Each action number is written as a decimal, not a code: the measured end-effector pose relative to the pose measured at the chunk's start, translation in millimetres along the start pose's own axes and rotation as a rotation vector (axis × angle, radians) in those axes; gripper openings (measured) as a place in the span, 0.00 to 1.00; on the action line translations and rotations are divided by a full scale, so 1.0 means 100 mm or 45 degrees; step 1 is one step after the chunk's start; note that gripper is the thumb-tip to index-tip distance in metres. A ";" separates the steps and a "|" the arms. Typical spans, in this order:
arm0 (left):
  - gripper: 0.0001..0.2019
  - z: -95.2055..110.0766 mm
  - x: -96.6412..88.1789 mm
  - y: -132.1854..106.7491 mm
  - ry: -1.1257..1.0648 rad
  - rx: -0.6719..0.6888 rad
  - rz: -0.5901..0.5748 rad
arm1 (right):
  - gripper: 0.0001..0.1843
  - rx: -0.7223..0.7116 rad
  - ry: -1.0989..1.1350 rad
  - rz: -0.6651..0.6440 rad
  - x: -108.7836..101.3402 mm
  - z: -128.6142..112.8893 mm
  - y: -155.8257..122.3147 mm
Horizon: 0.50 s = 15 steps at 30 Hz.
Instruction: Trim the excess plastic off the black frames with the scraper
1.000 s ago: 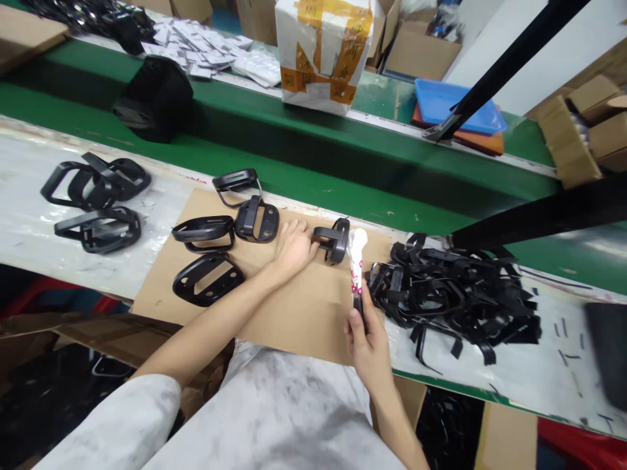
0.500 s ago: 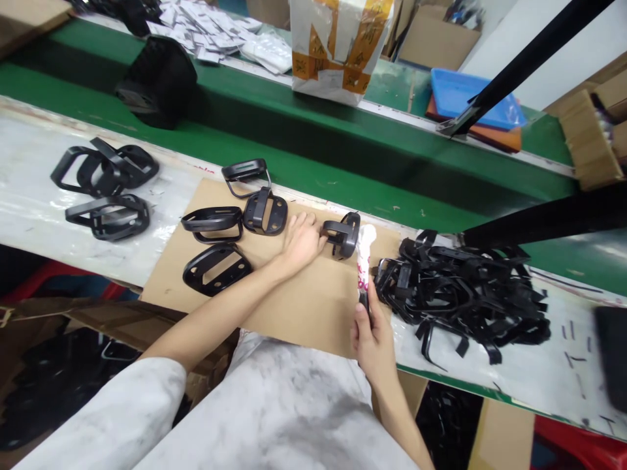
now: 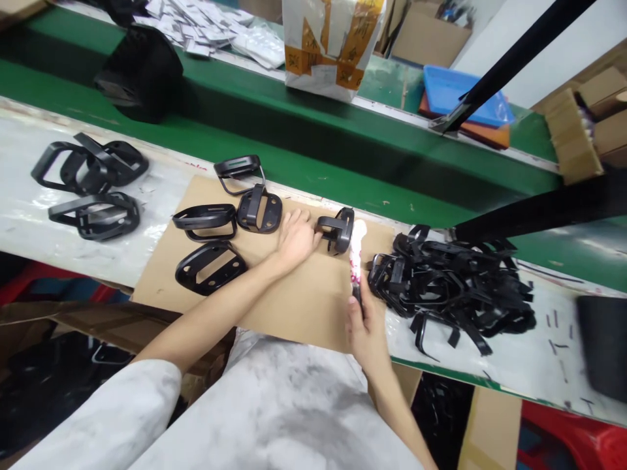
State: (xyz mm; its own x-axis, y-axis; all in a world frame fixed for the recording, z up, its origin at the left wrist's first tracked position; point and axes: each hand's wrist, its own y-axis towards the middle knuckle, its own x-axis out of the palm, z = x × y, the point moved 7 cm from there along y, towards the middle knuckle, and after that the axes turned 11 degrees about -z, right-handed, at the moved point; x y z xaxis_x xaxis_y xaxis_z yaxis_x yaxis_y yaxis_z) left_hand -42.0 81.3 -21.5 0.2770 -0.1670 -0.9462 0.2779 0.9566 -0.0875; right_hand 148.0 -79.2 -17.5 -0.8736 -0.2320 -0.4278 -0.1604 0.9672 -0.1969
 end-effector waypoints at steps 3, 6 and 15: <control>0.16 0.00 0.00 0.00 -0.011 0.002 -0.010 | 0.34 0.038 -0.010 -0.034 0.02 0.04 0.00; 0.16 -0.01 0.00 0.01 -0.003 -0.005 -0.021 | 0.34 0.030 -0.029 -0.006 0.01 0.06 -0.01; 0.14 -0.07 0.03 0.00 -0.086 -0.001 0.019 | 0.34 0.021 -0.012 -0.145 0.03 0.08 0.03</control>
State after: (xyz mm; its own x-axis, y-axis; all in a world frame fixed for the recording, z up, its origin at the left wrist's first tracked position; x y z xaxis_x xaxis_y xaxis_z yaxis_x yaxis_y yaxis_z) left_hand -47.2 82.1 -26.5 0.3423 -0.1682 -0.9244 0.2728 0.9592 -0.0736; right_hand 148.2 -77.9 -26.4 -0.8459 -0.3413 -0.4099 -0.2508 0.9327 -0.2591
